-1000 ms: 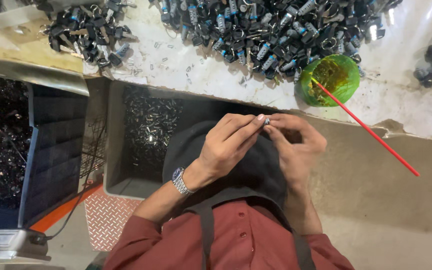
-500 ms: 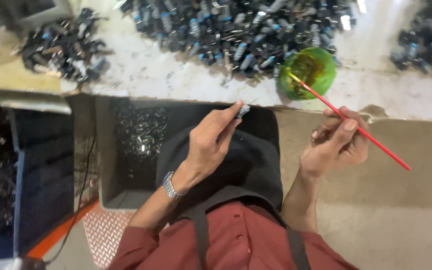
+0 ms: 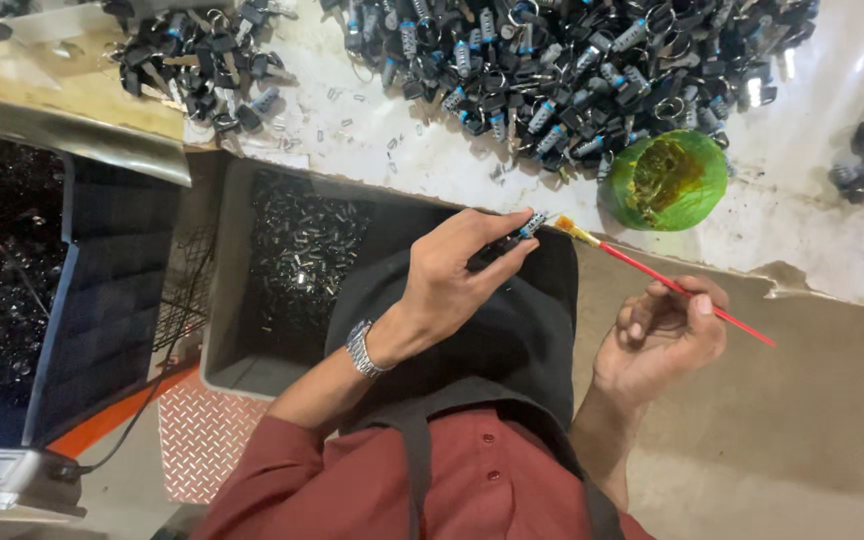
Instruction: The person holds a small metal component in one hand and uses a brush to apply liquid from a green bowl onto the part. They then place the coated part onto the table with a large pile of similar parts, pick up another component, and repeat the brushing and placing.
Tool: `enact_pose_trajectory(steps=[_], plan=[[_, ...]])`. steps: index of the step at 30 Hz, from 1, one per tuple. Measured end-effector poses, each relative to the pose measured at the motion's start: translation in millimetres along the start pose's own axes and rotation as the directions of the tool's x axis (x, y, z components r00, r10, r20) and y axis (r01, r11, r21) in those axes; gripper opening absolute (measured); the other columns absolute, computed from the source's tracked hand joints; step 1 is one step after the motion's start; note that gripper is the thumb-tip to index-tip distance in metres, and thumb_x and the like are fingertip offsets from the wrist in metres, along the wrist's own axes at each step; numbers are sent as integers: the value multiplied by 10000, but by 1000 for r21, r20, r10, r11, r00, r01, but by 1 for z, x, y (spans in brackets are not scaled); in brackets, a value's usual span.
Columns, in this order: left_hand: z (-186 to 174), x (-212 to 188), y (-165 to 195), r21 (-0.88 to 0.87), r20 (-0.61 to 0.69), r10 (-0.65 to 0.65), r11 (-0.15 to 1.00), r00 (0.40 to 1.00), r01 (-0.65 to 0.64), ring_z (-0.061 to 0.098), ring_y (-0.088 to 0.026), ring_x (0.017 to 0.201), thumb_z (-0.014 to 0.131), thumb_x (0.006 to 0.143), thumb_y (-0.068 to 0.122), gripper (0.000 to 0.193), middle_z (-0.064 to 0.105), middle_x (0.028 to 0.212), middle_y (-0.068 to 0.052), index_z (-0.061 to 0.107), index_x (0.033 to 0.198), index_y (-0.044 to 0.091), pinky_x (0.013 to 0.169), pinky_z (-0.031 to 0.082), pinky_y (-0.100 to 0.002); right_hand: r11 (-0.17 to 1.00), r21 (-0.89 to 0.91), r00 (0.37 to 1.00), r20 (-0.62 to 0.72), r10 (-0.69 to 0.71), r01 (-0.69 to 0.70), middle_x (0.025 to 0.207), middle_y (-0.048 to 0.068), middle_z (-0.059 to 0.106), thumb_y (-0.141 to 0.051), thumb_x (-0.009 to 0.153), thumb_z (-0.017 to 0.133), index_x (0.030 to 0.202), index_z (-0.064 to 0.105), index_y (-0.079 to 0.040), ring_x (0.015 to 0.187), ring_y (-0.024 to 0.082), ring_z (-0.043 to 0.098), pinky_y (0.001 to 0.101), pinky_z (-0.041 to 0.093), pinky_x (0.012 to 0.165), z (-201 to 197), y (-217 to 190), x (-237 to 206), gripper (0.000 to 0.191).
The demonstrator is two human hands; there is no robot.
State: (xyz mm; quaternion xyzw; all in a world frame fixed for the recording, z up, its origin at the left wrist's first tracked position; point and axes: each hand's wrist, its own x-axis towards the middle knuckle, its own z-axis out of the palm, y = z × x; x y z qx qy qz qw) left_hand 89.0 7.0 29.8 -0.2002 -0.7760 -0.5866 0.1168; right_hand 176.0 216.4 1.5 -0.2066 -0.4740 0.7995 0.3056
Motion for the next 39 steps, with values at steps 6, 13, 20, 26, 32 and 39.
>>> enact_pose_trajectory(steps=[6,13,20,26,32,39], plan=[[0,1,1,-16,5,-9,1000,1000,9,724,-186,873,835,903,59,330,734,1016,-77,711,1208,46,783,586,-277,984,-143,994,-25,-107,103,859,117,635,-224,1064,565,1110,600,-24,532,125,488,248,342,431,-12,2,5,209],[-45,-9,-10,341,-133,-14,938,991,59,657,-271,1029,810,900,48,304,706,1100,-86,717,1189,68,938,536,-374,840,-279,863,-68,-500,465,882,184,669,-248,1169,525,1140,631,56,508,140,443,263,329,444,-30,-15,37,323],[-62,-2,-17,551,-122,144,833,982,-53,565,-269,1172,775,909,32,292,667,1186,-28,722,1187,104,1068,444,-429,880,-395,964,83,-254,266,823,92,609,-130,1210,591,1113,609,46,550,78,446,224,288,451,0,-10,42,202],[-37,60,-52,694,-31,175,713,984,-105,552,-284,1075,783,954,157,306,636,1126,-60,713,1238,68,952,422,-442,724,-672,987,136,-85,155,785,-1,609,-103,1082,648,1022,672,-12,639,44,503,220,387,549,17,-15,12,112],[-39,69,-52,786,-20,252,601,968,-140,562,-284,1110,803,874,159,302,630,1117,-69,691,1134,53,989,423,-455,485,-762,858,512,45,429,1038,50,663,-105,975,714,1154,727,-94,703,125,590,260,492,634,69,3,-7,180],[-61,53,-35,288,-257,1,955,966,75,613,-232,1026,789,891,2,242,664,1125,-28,677,1100,51,896,523,-342,-41,-589,590,803,91,807,1228,97,572,-312,928,772,1411,607,-208,930,296,687,410,549,615,119,11,2,521]])
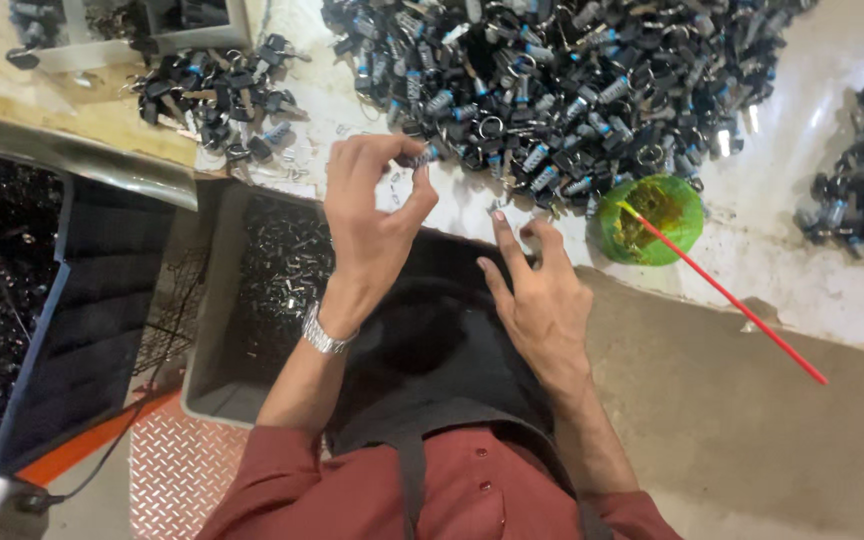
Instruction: The person holds a small metal component in one hand and uses a brush to apply liquid from a green bowl onto the part. They then place the coated part onto the table with a large pile of similar parts, pick up another component, and repeat the brushing and placing.
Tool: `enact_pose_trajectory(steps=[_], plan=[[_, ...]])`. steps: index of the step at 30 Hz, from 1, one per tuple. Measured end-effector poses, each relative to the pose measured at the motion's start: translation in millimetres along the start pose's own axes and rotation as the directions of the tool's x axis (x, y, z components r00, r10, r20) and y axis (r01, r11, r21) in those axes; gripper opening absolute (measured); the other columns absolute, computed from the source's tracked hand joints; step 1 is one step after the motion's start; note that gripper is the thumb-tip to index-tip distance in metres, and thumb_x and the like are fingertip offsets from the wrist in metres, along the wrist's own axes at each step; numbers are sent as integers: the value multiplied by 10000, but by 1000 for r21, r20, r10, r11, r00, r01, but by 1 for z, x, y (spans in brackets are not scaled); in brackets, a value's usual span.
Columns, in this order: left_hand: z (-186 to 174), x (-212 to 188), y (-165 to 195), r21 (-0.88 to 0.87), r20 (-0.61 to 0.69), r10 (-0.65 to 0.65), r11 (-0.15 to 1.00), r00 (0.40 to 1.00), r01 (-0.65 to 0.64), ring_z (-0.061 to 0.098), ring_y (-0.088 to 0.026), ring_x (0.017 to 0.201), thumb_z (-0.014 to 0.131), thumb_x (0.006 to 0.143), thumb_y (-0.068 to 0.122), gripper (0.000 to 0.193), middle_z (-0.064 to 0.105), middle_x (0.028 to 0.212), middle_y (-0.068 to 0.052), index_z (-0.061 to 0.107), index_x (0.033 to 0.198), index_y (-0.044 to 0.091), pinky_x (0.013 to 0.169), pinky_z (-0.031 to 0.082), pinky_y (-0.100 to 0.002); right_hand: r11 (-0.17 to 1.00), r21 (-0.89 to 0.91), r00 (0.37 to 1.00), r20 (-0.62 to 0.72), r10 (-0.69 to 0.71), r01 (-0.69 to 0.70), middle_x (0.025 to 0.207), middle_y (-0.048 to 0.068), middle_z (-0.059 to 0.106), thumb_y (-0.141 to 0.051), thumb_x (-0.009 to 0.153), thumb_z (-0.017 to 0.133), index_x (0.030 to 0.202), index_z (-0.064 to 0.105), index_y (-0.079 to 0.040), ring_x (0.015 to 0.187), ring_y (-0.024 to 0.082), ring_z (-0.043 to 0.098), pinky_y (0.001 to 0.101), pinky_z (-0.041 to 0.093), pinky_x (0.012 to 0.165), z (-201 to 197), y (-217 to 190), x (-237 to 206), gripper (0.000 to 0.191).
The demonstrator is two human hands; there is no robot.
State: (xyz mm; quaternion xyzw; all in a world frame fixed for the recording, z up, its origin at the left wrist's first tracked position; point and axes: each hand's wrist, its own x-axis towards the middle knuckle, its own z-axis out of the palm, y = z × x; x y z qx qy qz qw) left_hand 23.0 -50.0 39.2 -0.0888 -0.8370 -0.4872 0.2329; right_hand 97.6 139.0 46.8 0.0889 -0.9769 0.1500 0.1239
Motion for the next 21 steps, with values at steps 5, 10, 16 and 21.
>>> enact_pose_trajectory(steps=[5,10,16,21], plan=[[-3,-13,8,-439,-49,-169,889,984,131,593,-157,1125,714,1025,-25,202,603,1283,-134,657,1218,-23,1008,511,-318,985,159,998,8,60,-60,1223,115,623,-236,954,789,1305,679,-156,888,288,699,404,571,679,2,5,-1,377],[1,-23,9,-696,26,-313,676,949,242,644,-121,1059,607,1090,140,240,635,1294,-94,626,1283,-1,942,544,-277,934,343,968,-182,172,-101,1147,113,692,-71,966,777,1114,705,-70,867,255,715,353,580,716,11,19,0,165],[9,-43,0,-716,144,-417,582,897,385,527,-82,801,488,1169,271,348,567,925,14,654,1306,-2,767,529,-261,956,294,972,-222,82,-13,1143,98,681,-28,1012,738,1161,692,-58,987,278,706,385,579,831,14,19,7,158],[6,-54,-3,-642,205,-413,627,887,441,497,-65,817,487,1123,225,399,536,915,18,615,1426,-1,769,459,-217,985,166,998,-31,46,-41,1123,111,687,-94,964,754,1249,734,-124,713,232,649,388,537,603,8,9,11,287]])
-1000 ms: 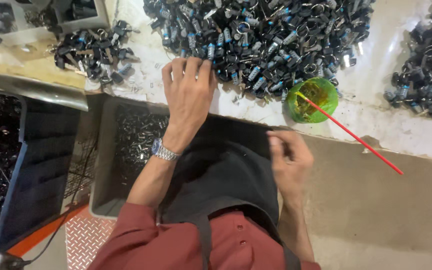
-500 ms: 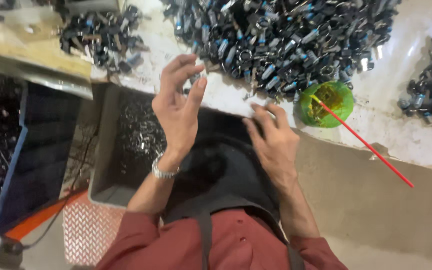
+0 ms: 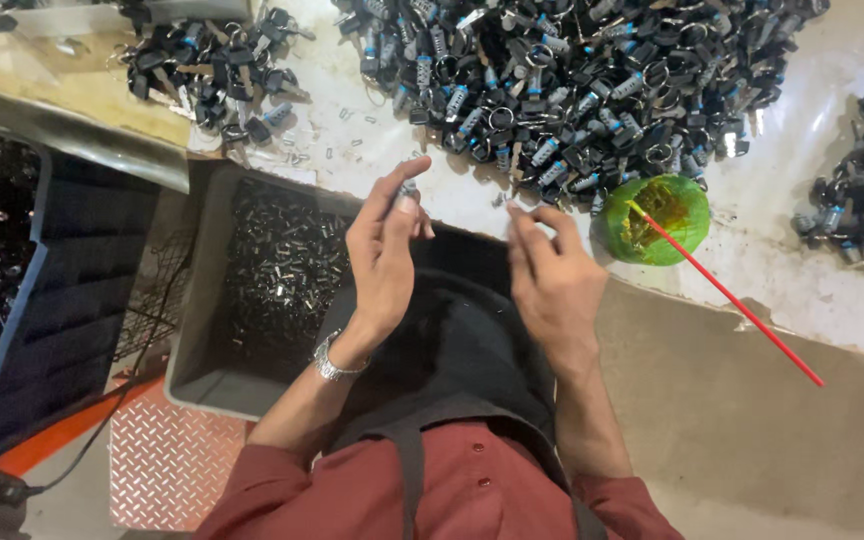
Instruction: The person holds a small metal component in one hand and uses a brush to apply liquid from a green bowl onto the part. They then place the coated part onto the table with a large pile of similar parts, pick up another component, and repeat the brushing and placing.
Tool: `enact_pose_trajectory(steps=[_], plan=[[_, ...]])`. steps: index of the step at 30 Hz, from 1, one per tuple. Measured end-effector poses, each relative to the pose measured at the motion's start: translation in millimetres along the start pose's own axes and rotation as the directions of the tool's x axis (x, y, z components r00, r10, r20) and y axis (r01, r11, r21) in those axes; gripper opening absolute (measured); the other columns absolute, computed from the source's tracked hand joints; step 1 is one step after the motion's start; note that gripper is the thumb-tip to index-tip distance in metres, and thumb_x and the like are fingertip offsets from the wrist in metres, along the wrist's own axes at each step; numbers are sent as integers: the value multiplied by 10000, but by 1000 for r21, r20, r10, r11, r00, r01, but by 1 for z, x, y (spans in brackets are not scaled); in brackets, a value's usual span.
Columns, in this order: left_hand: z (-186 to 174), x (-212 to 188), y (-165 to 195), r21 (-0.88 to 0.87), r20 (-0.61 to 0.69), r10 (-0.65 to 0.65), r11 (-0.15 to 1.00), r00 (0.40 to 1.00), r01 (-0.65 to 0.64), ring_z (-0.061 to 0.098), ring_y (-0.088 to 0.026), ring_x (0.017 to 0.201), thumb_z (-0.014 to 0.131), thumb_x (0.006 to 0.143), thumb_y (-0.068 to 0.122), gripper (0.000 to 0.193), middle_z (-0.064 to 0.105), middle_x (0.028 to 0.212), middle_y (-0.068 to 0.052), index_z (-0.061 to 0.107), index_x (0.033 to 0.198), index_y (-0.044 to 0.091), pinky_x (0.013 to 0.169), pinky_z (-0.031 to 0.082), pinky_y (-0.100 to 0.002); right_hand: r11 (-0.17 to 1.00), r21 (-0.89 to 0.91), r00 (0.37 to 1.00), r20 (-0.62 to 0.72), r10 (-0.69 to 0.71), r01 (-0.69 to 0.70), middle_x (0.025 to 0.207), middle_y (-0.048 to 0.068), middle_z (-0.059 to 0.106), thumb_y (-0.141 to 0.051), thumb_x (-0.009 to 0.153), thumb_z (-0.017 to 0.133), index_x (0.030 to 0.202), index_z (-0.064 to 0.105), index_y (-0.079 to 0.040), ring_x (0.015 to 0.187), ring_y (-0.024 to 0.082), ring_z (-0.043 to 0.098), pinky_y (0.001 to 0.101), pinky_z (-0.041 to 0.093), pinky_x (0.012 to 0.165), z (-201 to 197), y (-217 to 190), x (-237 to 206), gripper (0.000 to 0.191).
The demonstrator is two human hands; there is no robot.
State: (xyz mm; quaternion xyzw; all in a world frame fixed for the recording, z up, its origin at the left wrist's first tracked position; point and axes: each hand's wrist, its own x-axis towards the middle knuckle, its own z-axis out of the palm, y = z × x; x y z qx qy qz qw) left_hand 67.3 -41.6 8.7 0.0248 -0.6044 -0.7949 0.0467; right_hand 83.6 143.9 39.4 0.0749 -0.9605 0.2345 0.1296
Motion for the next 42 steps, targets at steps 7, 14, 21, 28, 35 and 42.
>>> enact_pose_trajectory(steps=[7,14,21,28,35,42], plan=[[10,-6,5,13,74,-47,999,996,46,563,-53,949,581,1087,98,431,701,1128,-18,526,1507,23,895,507,-217,997,-62,998,-3,-56,55,1137,107,662,-219,933,793,1261,701,-136,849,283,683,404,540,640,0,-4,-1,351],[11,-12,11,326,165,171,920,971,-217,705,-129,1029,697,1014,44,353,782,1140,-70,654,1363,21,974,548,-272,973,225,991,-114,75,-48,1101,89,698,-83,979,739,1092,697,-73,945,257,721,351,575,758,8,11,-6,121],[13,-13,12,418,184,215,866,959,-275,701,-167,984,728,975,37,351,788,1104,-56,676,1322,25,912,578,-290,985,161,994,-77,79,-66,1104,95,698,-71,1003,724,1210,741,-125,852,233,708,384,572,707,1,-1,-3,215],[18,-14,15,434,216,225,849,950,-300,703,-172,984,719,975,34,356,777,1117,-57,670,1328,24,908,579,-293,1000,22,1000,-23,3,-2,1101,119,677,-166,919,792,1182,738,-120,849,299,694,416,542,639,-4,-5,-4,273],[19,-18,15,464,228,239,826,944,-321,714,-186,987,760,943,50,336,785,1086,-62,701,1273,26,914,578,-308,975,216,986,-140,89,-58,1076,80,695,-75,963,763,1097,733,-98,888,250,711,353,562,724,5,13,-8,139],[23,-21,12,477,258,249,807,934,-347,704,-201,955,794,908,65,355,766,1022,-72,718,1253,36,881,578,-312,956,292,978,-192,83,-24,1048,95,719,-9,941,777,1125,764,-76,830,200,697,305,547,701,7,17,-12,196]])
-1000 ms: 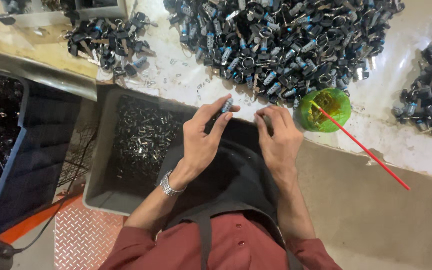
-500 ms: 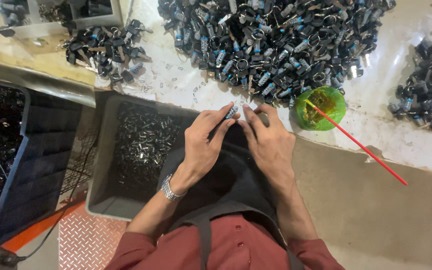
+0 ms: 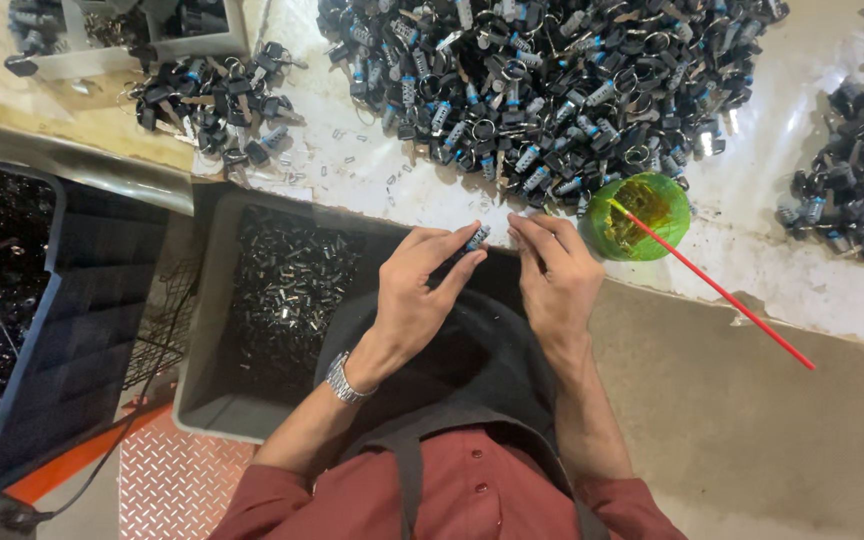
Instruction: The person holds a small metal component in one hand and uses a brush to apply liquid from a green bowl onto the part. They then place the coated part onto the table with a large pile of similar parts, pick up another component, and repeat the brushing and placing.
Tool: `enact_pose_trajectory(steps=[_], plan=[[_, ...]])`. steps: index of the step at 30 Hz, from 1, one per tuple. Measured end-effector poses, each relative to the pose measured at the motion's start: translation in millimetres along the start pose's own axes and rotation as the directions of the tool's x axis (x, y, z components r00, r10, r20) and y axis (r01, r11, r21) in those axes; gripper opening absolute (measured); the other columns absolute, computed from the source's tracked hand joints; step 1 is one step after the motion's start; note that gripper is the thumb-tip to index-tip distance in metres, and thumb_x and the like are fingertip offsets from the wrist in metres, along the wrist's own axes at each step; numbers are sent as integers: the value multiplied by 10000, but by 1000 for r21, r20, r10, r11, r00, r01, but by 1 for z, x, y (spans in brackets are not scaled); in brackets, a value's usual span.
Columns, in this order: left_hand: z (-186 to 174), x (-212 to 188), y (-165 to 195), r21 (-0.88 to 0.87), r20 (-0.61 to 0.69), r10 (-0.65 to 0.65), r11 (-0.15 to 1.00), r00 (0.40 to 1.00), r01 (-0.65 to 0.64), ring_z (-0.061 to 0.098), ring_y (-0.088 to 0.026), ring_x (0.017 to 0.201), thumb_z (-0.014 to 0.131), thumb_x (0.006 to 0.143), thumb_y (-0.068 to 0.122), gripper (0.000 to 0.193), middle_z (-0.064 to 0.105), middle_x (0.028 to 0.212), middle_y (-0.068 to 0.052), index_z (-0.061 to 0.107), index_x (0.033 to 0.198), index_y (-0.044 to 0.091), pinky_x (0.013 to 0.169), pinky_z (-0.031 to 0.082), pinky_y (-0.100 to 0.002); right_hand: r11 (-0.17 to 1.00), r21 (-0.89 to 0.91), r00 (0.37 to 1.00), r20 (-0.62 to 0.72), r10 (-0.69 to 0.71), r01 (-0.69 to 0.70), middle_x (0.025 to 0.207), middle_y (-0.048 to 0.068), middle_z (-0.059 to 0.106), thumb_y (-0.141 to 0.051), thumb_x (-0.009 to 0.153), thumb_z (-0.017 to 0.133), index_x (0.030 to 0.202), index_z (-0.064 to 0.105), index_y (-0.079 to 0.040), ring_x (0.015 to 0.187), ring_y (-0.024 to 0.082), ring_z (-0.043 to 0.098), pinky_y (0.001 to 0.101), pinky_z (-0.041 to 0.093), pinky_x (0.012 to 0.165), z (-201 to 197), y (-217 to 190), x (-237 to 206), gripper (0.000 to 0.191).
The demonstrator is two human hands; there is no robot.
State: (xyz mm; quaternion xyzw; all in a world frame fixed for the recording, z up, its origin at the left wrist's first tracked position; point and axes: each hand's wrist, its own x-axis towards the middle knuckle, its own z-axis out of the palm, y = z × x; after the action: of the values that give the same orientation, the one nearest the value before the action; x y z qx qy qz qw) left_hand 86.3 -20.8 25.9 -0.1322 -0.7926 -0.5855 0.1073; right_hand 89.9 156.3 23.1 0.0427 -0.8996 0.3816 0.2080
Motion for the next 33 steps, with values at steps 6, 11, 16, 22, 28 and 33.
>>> enact_pose_trajectory(steps=[6,11,16,22,28,33], plan=[[6,-3,-1,21,12,79,997,997,-80,698,-219,971,825,877,75,350,752,1067,-88,724,1209,29,872,581,-325,867,348,931,52,362,-356,964,54,756,35,965,778,1096,791,-11,728,74,584,224,431,623,-8,0,-14,139],[15,-6,-1,21,56,108,994,993,-109,683,-229,939,832,864,51,357,745,1030,-70,727,1204,39,842,577,-328,726,585,923,114,368,-362,1048,43,758,62,925,749,1055,742,11,871,61,669,198,537,753,-12,-4,-23,140],[16,-7,2,67,70,183,980,981,-188,676,-245,957,837,854,28,376,732,1054,-63,712,1208,48,854,579,-343,809,493,943,80,322,-318,1045,66,758,81,918,761,1042,737,21,906,70,676,192,533,783,-18,-11,-22,140],[17,-9,5,109,53,255,960,965,-260,677,-249,980,839,850,8,363,730,1122,-63,699,1184,39,876,585,-345,879,415,971,54,233,-234,1049,87,761,55,943,771,1065,736,31,961,112,708,231,566,881,-25,-15,-24,129],[20,-12,6,84,54,251,963,966,-255,680,-247,980,842,847,5,370,725,1111,-63,699,1187,35,878,587,-342,910,365,979,37,198,-198,1054,102,764,54,918,788,1047,744,19,962,129,715,237,562,868,-30,-12,-26,140],[21,-12,10,68,49,269,960,962,-272,680,-246,982,838,848,-6,386,719,1115,-62,692,1203,38,877,588,-340,916,360,984,16,180,-174,1058,104,761,81,906,785,1033,736,13,965,133,723,239,572,866,-32,-14,-28,152]])
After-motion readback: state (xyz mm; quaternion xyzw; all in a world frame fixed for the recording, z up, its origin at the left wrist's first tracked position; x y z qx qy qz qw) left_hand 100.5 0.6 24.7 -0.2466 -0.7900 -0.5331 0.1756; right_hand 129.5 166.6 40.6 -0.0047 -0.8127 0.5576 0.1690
